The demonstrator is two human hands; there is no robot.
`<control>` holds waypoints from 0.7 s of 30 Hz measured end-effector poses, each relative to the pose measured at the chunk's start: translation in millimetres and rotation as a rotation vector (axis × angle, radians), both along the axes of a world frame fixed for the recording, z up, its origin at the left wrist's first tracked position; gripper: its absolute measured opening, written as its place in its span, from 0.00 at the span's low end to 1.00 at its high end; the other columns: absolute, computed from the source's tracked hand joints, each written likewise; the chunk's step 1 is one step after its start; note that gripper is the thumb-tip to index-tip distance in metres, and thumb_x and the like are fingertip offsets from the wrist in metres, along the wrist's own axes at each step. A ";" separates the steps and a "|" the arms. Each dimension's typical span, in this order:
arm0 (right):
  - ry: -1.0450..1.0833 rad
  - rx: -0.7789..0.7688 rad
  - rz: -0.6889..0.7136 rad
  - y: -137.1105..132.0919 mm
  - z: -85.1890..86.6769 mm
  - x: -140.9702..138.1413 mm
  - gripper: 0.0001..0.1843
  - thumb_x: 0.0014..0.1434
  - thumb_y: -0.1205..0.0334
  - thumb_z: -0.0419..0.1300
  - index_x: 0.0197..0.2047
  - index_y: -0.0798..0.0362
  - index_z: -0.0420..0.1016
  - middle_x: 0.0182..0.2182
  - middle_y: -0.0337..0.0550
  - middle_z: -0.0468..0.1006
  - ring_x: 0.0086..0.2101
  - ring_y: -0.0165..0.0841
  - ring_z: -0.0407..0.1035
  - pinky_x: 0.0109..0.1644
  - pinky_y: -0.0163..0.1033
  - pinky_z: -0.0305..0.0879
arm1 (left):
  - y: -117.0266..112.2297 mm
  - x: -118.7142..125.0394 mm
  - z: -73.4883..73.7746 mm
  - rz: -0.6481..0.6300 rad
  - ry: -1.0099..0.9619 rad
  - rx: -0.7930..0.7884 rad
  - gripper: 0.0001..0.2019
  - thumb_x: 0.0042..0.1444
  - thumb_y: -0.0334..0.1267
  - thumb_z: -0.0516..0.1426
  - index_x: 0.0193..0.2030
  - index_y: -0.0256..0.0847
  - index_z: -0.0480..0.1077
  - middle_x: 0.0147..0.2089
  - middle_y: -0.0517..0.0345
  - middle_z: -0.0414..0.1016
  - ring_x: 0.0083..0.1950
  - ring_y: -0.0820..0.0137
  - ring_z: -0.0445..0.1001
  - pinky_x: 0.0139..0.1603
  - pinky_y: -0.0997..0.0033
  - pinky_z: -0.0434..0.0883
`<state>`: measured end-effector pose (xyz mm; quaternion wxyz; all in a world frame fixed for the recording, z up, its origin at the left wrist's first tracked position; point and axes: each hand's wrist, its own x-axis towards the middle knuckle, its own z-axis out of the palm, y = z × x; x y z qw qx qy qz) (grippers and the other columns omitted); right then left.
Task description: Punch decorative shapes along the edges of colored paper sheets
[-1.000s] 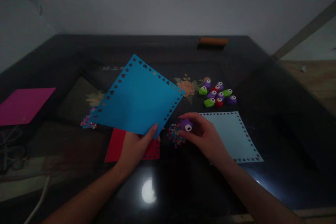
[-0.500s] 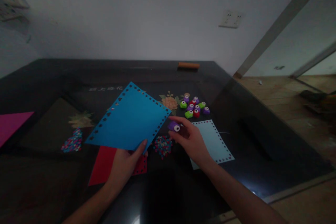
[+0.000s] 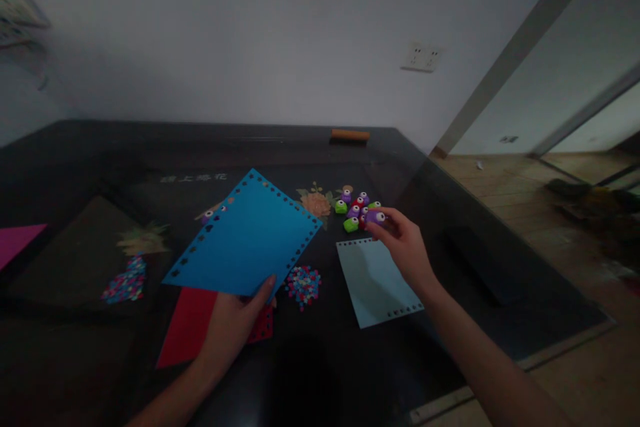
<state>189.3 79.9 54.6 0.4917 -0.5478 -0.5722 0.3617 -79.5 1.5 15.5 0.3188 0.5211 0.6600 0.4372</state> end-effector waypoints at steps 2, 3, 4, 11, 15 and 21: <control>-0.103 0.062 -0.030 8.0 0.0 5.5 0.17 0.52 0.56 0.64 0.44 0.54 0.73 0.40 0.47 0.77 0.38 0.37 0.72 0.40 0.43 0.69 | -0.1 -0.3 -2.2 -0.029 -0.019 -0.017 0.14 0.48 0.50 0.59 0.24 0.42 0.70 0.24 0.54 0.79 0.30 0.57 0.78 0.35 0.61 0.74; -0.161 0.100 -0.027 12.4 -0.3 6.0 0.16 0.53 0.56 0.63 0.44 0.54 0.74 0.41 0.48 0.77 0.39 0.37 0.72 0.41 0.44 0.69 | -0.3 -0.3 -3.2 -0.040 -0.029 -0.027 0.14 0.49 0.50 0.58 0.23 0.42 0.70 0.24 0.54 0.79 0.29 0.57 0.78 0.34 0.61 0.74; -0.222 0.138 -0.017 17.2 -1.3 4.9 0.16 0.54 0.57 0.62 0.44 0.55 0.74 0.42 0.49 0.77 0.40 0.37 0.72 0.42 0.44 0.69 | -0.5 -0.3 -4.0 -0.047 -0.037 -0.036 0.14 0.49 0.50 0.58 0.23 0.42 0.70 0.23 0.54 0.79 0.28 0.57 0.78 0.34 0.61 0.74; -0.802 0.302 0.139 55.2 -26.6 -29.8 0.13 0.58 0.62 0.59 0.46 0.56 0.73 0.43 0.51 0.78 0.45 0.41 0.69 0.51 0.46 0.62 | -3.1 2.2 -2.1 -0.061 -0.041 -0.026 0.14 0.51 0.48 0.58 0.20 0.42 0.69 0.21 0.56 0.78 0.26 0.59 0.77 0.34 0.63 0.73; -0.940 0.305 0.184 64.3 -37.6 -42.3 0.10 0.57 0.63 0.59 0.43 0.55 0.75 0.42 0.54 0.77 0.47 0.46 0.66 0.53 0.50 0.57 | -4.1 4.1 -1.0 -0.011 -0.058 -0.011 0.13 0.49 0.48 0.59 0.22 0.42 0.70 0.21 0.56 0.78 0.26 0.59 0.76 0.35 0.61 0.73; -1.044 0.343 0.199 57.6 -41.6 -41.5 0.14 0.59 0.62 0.58 0.47 0.57 0.74 0.44 0.55 0.76 0.48 0.48 0.64 0.54 0.51 0.54 | -4.6 4.7 1.1 -0.026 -0.035 -0.024 0.13 0.50 0.47 0.59 0.21 0.42 0.70 0.21 0.56 0.77 0.27 0.59 0.76 0.37 0.60 0.73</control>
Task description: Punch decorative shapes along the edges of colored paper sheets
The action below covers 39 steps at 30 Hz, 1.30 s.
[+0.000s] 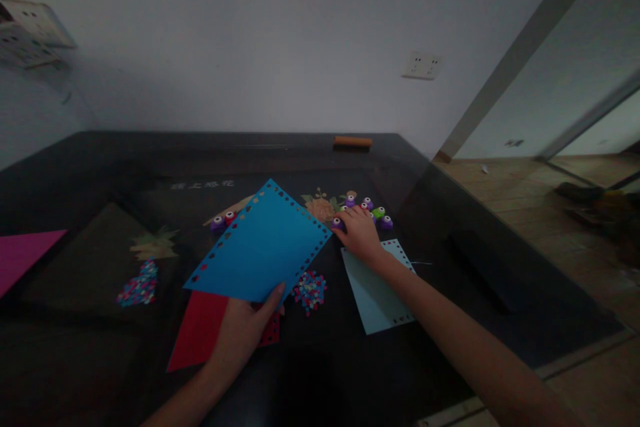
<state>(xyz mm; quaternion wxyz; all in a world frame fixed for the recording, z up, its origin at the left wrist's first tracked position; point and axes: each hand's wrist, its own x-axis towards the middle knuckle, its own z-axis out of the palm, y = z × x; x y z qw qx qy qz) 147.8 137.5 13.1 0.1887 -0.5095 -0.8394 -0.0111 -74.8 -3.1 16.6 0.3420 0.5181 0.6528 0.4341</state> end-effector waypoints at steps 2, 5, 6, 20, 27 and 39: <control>-0.014 0.010 0.022 -3.5 -1.6 2.8 0.15 0.59 0.62 0.58 0.49 0.56 0.73 0.44 0.53 0.76 0.48 0.47 0.63 0.54 0.50 0.55 | 0.3 -0.1 0.5 -0.012 -0.008 -0.005 0.13 0.50 0.47 0.58 0.21 0.42 0.69 0.20 0.57 0.77 0.26 0.60 0.76 0.36 0.61 0.73; -0.022 0.028 0.038 -6.2 -5.4 9.0 0.15 0.58 0.62 0.60 0.49 0.53 0.73 0.43 0.51 0.76 0.48 0.45 0.63 0.53 0.49 0.55 | 1.7 -1.4 -2.8 -0.044 -0.025 -0.016 0.13 0.50 0.47 0.57 0.20 0.42 0.69 0.20 0.57 0.76 0.25 0.61 0.75 0.34 0.63 0.73; -0.023 0.036 0.036 -6.2 -6.8 11.4 0.15 0.57 0.61 0.60 0.48 0.53 0.74 0.43 0.50 0.76 0.49 0.45 0.62 0.53 0.49 0.55 | 2.3 -2.0 -5.0 -0.048 -0.020 -0.018 0.14 0.50 0.47 0.57 0.20 0.42 0.69 0.21 0.57 0.76 0.25 0.61 0.75 0.34 0.63 0.73; -0.050 0.095 -0.002 1.0 -14.9 17.6 0.14 0.57 0.61 0.61 0.47 0.54 0.74 0.43 0.51 0.75 0.47 0.46 0.64 0.51 0.48 0.56 | -0.5 1.5 -0.3 -0.045 -0.011 -0.040 0.14 0.51 0.47 0.56 0.19 0.42 0.68 0.20 0.59 0.75 0.25 0.64 0.75 0.35 0.65 0.71; -0.133 0.101 0.050 10.7 -8.7 -0.1 0.15 0.59 0.61 0.60 0.49 0.53 0.74 0.47 0.50 0.75 0.50 0.45 0.61 0.53 0.48 0.52 | 0.5 -0.2 -5.7 -0.033 0.011 -0.052 0.15 0.50 0.49 0.56 0.21 0.42 0.68 0.20 0.59 0.75 0.25 0.62 0.75 0.34 0.65 0.71; -0.146 0.101 -0.040 40.1 -1.0 -17.6 0.12 0.61 0.67 0.53 0.45 0.55 0.75 0.43 0.53 0.77 0.47 0.45 0.63 0.54 0.51 0.50 | 6.5 -4.6 -7.1 -0.082 0.057 -0.098 0.17 0.46 0.54 0.56 0.23 0.40 0.69 0.21 0.53 0.77 0.24 0.59 0.75 0.29 0.63 0.69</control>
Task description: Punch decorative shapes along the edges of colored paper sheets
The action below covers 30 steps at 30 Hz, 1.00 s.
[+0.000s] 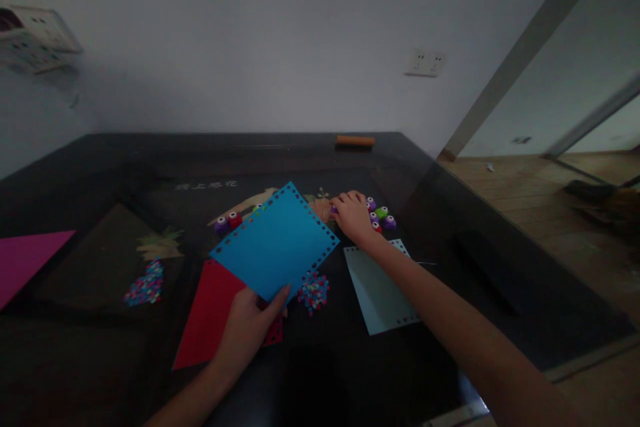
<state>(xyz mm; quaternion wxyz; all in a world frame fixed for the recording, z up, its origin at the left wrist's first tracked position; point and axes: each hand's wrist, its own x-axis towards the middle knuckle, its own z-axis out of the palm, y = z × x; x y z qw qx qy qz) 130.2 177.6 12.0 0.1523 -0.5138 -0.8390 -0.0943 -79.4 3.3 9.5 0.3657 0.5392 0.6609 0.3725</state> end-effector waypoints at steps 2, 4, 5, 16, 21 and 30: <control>0.025 0.001 -0.003 -1.8 3.0 2.0 0.12 0.61 0.67 0.54 0.46 0.55 0.75 0.43 0.53 0.77 0.47 0.45 0.63 0.54 0.51 0.51 | 0.2 -0.2 -1.6 -0.003 -0.026 -0.012 0.18 0.46 0.54 0.56 0.23 0.40 0.69 0.20 0.54 0.76 0.23 0.60 0.74 0.27 0.65 0.69; 0.068 0.006 -0.004 -7.1 8.3 5.6 0.14 0.60 0.65 0.56 0.48 0.55 0.75 0.45 0.53 0.76 0.49 0.46 0.63 0.55 0.51 0.51 | 0.7 -0.5 -2.4 0.006 -0.041 -0.004 0.17 0.45 0.54 0.57 0.23 0.40 0.69 0.19 0.55 0.75 0.23 0.62 0.73 0.26 0.66 0.68; 0.095 0.008 -0.005 -11.4 11.4 8.5 0.15 0.60 0.64 0.57 0.50 0.54 0.74 0.46 0.52 0.76 0.50 0.46 0.62 0.55 0.51 0.52 | 1.1 -0.8 -2.3 0.006 -0.044 -0.003 0.17 0.45 0.54 0.57 0.23 0.40 0.69 0.19 0.56 0.74 0.23 0.63 0.72 0.26 0.67 0.67; 0.807 -0.466 0.009 -107.4 20.1 69.3 0.10 0.59 0.57 0.58 0.41 0.52 0.77 0.36 0.45 0.81 0.35 0.36 0.74 0.40 0.42 0.69 | -2.2 0.9 3.8 -0.090 -0.179 -0.092 0.18 0.47 0.54 0.58 0.26 0.38 0.69 0.16 0.64 0.66 0.18 0.73 0.63 0.20 0.75 0.58; 1.025 -0.688 0.026 -124.8 23.1 78.5 0.13 0.59 0.53 0.57 0.38 0.53 0.78 0.28 0.43 0.80 0.30 0.34 0.74 0.37 0.41 0.70 | -6.8 12.6 9.5 -0.172 -0.194 -0.137 0.18 0.49 0.54 0.57 0.27 0.38 0.68 0.14 0.67 0.62 0.16 0.75 0.60 0.19 0.77 0.56; 1.310 -0.851 -0.122 -116.5 21.3 92.7 0.17 0.47 0.52 0.67 0.38 0.52 0.78 0.29 0.41 0.79 0.28 0.31 0.72 0.34 0.40 0.70 | 8.4 55.4 34.6 -0.365 -0.177 -0.147 0.10 0.48 0.45 0.57 0.29 0.40 0.66 0.16 0.69 0.63 0.17 0.74 0.63 0.21 0.75 0.62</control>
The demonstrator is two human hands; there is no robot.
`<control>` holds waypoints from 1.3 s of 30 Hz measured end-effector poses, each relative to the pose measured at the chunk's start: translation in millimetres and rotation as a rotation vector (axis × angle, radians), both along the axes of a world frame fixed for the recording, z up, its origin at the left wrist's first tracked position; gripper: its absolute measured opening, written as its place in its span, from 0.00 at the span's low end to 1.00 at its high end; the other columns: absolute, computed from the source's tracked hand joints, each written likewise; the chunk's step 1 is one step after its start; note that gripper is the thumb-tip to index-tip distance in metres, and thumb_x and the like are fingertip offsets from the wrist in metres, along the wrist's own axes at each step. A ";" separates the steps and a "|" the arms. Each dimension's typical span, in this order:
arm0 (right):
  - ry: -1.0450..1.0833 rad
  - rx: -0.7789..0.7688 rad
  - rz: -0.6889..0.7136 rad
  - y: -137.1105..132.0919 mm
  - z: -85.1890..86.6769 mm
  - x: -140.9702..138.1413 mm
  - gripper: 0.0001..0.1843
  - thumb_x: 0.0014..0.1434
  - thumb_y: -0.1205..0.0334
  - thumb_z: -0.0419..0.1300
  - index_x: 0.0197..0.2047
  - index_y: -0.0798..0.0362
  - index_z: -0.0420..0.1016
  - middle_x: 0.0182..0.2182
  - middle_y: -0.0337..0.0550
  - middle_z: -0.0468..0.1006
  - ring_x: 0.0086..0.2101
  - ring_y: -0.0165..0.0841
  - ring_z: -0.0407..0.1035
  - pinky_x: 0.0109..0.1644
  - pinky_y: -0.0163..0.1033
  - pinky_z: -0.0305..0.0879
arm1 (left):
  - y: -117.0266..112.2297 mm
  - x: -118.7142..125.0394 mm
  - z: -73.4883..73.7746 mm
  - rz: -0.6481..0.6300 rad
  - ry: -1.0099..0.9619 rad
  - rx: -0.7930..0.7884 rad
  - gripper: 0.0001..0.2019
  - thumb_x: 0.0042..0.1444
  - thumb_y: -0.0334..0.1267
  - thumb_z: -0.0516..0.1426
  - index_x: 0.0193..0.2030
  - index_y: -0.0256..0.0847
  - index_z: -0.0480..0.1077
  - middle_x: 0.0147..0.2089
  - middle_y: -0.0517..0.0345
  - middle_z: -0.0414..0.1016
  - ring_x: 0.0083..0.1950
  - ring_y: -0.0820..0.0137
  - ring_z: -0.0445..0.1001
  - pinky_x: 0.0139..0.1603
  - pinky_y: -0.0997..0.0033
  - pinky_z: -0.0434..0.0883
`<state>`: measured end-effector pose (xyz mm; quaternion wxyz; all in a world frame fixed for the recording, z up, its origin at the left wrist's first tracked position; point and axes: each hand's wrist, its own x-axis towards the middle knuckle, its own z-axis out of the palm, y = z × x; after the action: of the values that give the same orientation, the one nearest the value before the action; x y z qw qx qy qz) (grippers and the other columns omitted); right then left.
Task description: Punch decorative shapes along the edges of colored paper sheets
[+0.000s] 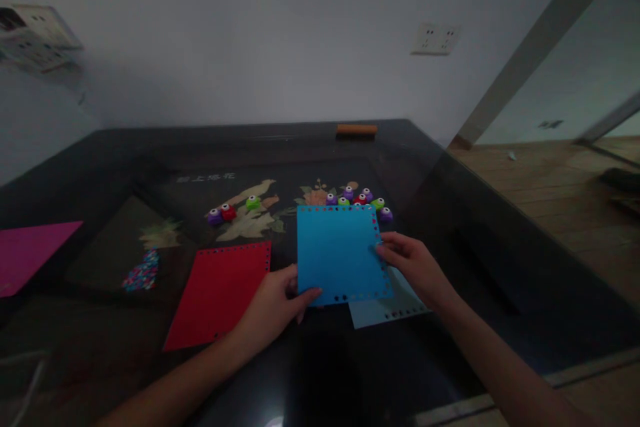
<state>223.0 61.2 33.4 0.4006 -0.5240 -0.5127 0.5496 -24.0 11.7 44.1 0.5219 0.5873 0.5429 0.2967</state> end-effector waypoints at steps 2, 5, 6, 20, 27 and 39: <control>0.040 -0.033 -0.019 1.7 -3.2 4.8 0.17 0.46 0.53 0.68 0.38 0.52 0.77 0.29 0.41 0.80 0.28 0.32 0.72 0.34 0.40 0.70 | 4.9 9.3 -2.2 -0.012 0.017 0.005 0.10 0.49 0.45 0.57 0.31 0.40 0.66 0.17 0.68 0.65 0.18 0.74 0.64 0.22 0.75 0.63; 0.025 -0.020 -0.062 4.4 -7.9 11.7 0.16 0.45 0.54 0.69 0.36 0.52 0.78 0.29 0.41 0.80 0.29 0.33 0.73 0.35 0.41 0.69 | 8.2 18.7 -10.6 0.002 0.056 0.041 0.11 0.50 0.46 0.56 0.32 0.40 0.67 0.19 0.66 0.68 0.19 0.72 0.66 0.22 0.73 0.64; 0.005 -0.003 -0.074 5.4 -9.0 13.6 0.15 0.45 0.54 0.69 0.35 0.52 0.78 0.29 0.41 0.80 0.29 0.33 0.72 0.36 0.41 0.69 | 8.2 20.4 -13.3 0.010 0.066 0.056 0.10 0.50 0.46 0.56 0.31 0.40 0.67 0.18 0.65 0.68 0.19 0.72 0.66 0.22 0.73 0.64; 0.016 0.005 -0.086 9.9 -10.1 21.8 0.19 0.40 0.60 0.71 0.38 0.50 0.77 0.31 0.38 0.78 0.31 0.33 0.72 0.36 0.40 0.70 | 0.1 17.2 -18.9 -0.116 0.202 0.229 0.10 0.54 0.44 0.54 0.34 0.42 0.73 0.27 0.58 0.77 0.27 0.66 0.73 0.28 0.71 0.69; -0.002 -0.033 -0.069 13.3 4.1 49.0 0.24 0.42 0.63 0.70 0.45 0.48 0.72 0.34 0.39 0.79 0.32 0.34 0.74 0.37 0.42 0.71 | 4.9 8.6 -12.9 -0.191 0.325 0.424 0.17 0.62 0.41 0.47 0.25 0.42 0.69 0.20 0.61 0.70 0.22 0.72 0.70 0.25 0.75 0.64; -0.291 -0.055 -0.004 16.3 -1.0 74.3 0.23 0.40 0.63 0.69 0.44 0.48 0.75 0.33 0.41 0.77 0.31 0.35 0.72 0.33 0.42 0.71 | -11.3 19.8 -32.2 -0.368 0.464 1.031 0.08 0.61 0.29 0.52 0.44 0.37 0.70 0.38 0.53 0.77 0.39 0.66 0.73 0.44 0.65 0.72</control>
<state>297.3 77.5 32.4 0.3086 -0.6102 -0.5490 0.4807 -4.2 0.4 11.9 0.0799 0.8990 0.3177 0.2907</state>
